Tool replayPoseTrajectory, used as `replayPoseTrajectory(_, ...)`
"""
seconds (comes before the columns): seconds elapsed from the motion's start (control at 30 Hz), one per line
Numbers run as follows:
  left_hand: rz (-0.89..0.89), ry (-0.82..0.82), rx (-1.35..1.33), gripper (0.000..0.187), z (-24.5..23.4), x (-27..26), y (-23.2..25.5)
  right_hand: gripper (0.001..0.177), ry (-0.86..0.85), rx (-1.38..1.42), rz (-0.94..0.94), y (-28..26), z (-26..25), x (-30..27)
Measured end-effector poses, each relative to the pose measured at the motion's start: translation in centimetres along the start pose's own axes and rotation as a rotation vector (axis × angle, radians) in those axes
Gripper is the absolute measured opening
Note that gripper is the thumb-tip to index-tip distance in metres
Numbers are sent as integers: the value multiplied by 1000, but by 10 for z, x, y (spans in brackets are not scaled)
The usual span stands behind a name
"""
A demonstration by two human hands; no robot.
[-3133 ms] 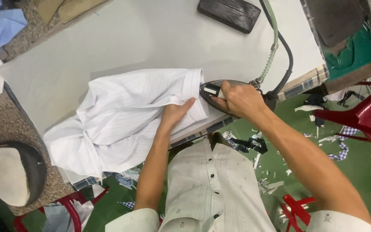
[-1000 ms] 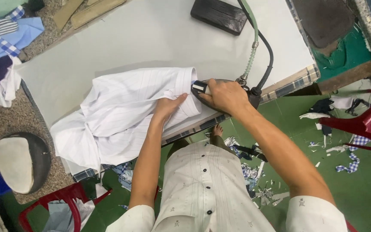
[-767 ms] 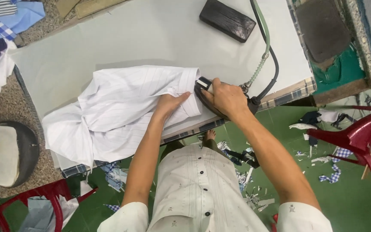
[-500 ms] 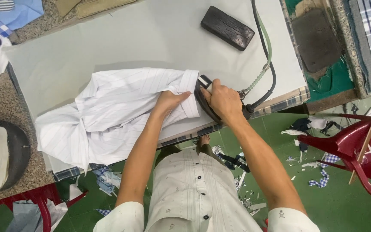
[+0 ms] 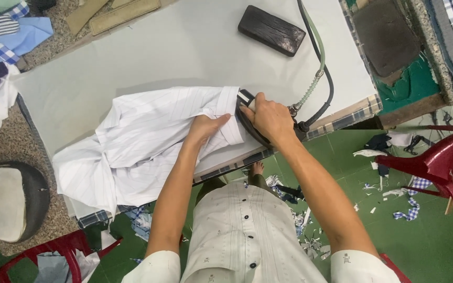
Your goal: The person irons a white shirt on a table using a steam iron and a dark rectangular pressing block. They smooth the fabric, press the collar and cuffs, and use the block to hold sections flat while ironing.
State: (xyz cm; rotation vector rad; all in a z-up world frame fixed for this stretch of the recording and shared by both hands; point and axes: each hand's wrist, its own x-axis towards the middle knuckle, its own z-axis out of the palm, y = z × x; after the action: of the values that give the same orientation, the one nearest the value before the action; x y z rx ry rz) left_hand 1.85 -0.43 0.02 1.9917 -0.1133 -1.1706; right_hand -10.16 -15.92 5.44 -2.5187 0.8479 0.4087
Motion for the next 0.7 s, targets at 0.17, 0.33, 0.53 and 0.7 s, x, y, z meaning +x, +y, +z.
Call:
replayPoseTrajectory(0.17, -6, 2, 19, 88, 0, -2, 3, 45, -6, 15, 11, -4, -7, -4)
replayPoseTrajectory(0.33, -18, 0, 20, 95, -1, 3, -7, 44, -1, 40, 7, -5, -8, -4)
replayPoseTrajectory(0.53, 1, -3, 8, 92, 1, 6, -11, 43, -2, 43, 6, -4, -8, -4)
replayPoseTrajectory(0.7, 9, 10, -13, 91, 2, 2, -9, 43, 22, 27, 14, -3, -4, 0)
